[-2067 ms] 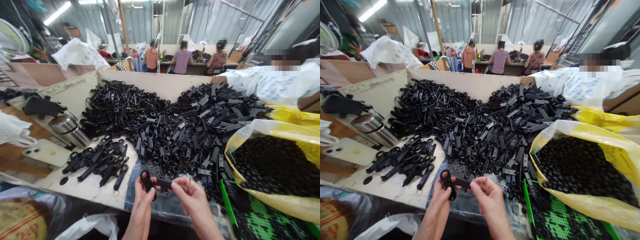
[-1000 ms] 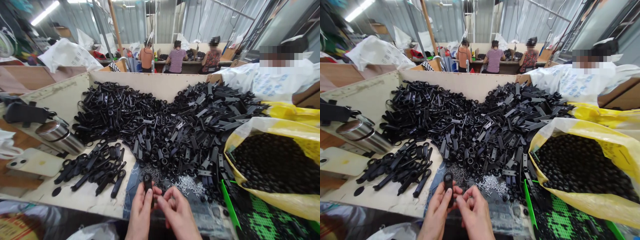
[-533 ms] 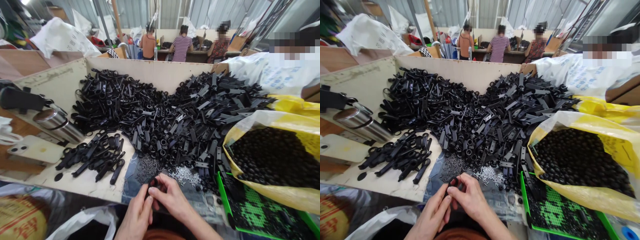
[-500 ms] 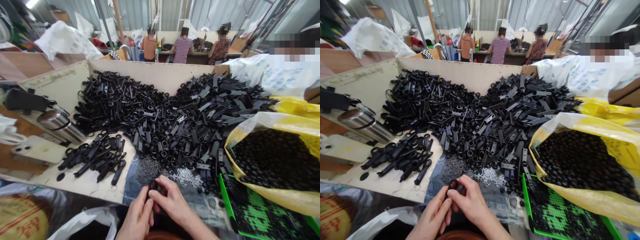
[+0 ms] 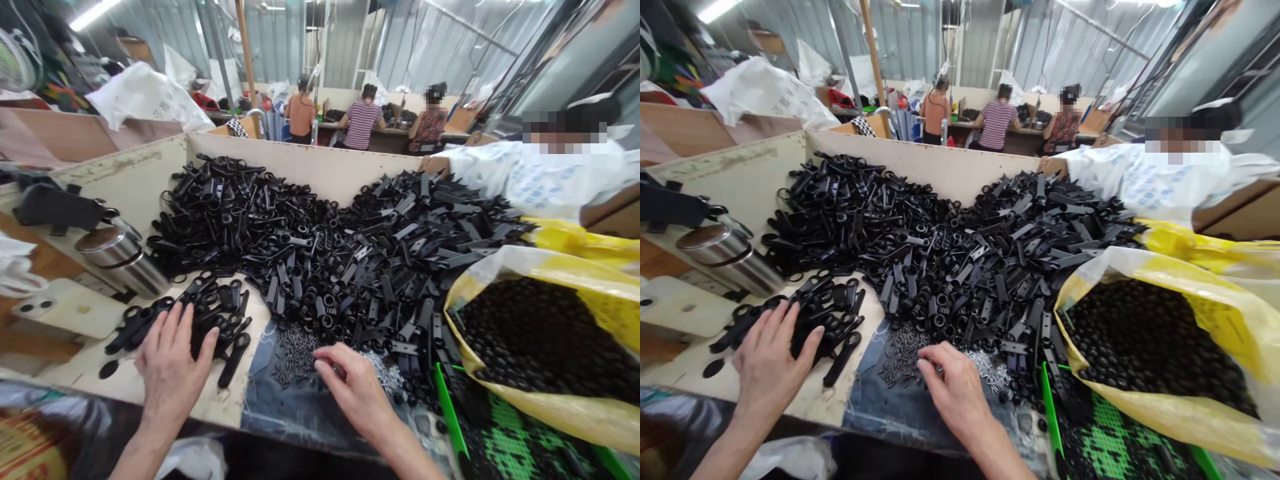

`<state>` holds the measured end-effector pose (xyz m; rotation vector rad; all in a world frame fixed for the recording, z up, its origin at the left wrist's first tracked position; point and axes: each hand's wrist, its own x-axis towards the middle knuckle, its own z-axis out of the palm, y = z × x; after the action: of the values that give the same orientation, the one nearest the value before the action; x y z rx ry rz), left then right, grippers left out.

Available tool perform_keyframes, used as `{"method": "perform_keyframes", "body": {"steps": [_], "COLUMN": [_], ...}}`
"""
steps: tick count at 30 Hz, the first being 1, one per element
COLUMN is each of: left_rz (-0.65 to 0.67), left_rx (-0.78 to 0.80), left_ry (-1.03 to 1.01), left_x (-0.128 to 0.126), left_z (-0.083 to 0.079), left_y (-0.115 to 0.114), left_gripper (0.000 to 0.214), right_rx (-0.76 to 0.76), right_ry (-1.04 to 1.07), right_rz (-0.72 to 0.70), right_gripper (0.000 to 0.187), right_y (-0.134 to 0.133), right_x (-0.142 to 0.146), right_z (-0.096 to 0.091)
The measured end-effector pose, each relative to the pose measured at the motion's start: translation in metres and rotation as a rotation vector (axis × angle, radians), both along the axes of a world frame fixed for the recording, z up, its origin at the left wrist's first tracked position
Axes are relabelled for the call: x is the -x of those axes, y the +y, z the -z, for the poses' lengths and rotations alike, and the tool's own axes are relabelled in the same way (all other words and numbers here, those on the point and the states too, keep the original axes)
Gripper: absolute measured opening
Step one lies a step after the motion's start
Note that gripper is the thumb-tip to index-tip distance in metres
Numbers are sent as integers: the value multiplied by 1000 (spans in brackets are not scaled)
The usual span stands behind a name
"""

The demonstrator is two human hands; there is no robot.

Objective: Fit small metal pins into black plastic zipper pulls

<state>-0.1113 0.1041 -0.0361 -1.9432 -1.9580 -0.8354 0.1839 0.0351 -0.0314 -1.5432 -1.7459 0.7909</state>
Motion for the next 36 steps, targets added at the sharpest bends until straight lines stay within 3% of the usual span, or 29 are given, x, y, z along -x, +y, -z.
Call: {"method": "perform_keyframes", "body": {"steps": [5,7,10,13,15,18,22,25,30,36], "left_rz": [146,134,126,278,452,668,761,681,336,286], "left_rx": [-7,-49,-131,-166,-90,52,131,165,206,341], "left_ry": [130,123,86,67,79,133,137,25,-29,-92], "left_x": [-6,-5,-14,-45,-75,-119,-146,-138,-124,-149], "left_z": [27,28,17,1,-6,-9,-7,-12,-26,-28], "left_y": [0,0,1,3,8,20,39,54,82,102], "left_gripper": [49,48,48,39,30,34,36,30,25,15], "right_rx": [-32,-16,2,2,-8,-35,-99,-129,-122,-167], "right_ry": [-353,-408,-464,-455,-411,-331,-156,21,167,256], "right_rz": [130,121,113,124,137,159,209,256,262,186], "right_gripper": [12,8,6,10,10,7,17,25,30,29], "right_y": [33,46,57,58,54,43,18,0,-6,7], "right_x": [-20,-19,-12,-9,-15,-31,-57,-71,-70,-48], "right_z": [-5,-3,4,7,5,-2,-5,1,12,5]}}
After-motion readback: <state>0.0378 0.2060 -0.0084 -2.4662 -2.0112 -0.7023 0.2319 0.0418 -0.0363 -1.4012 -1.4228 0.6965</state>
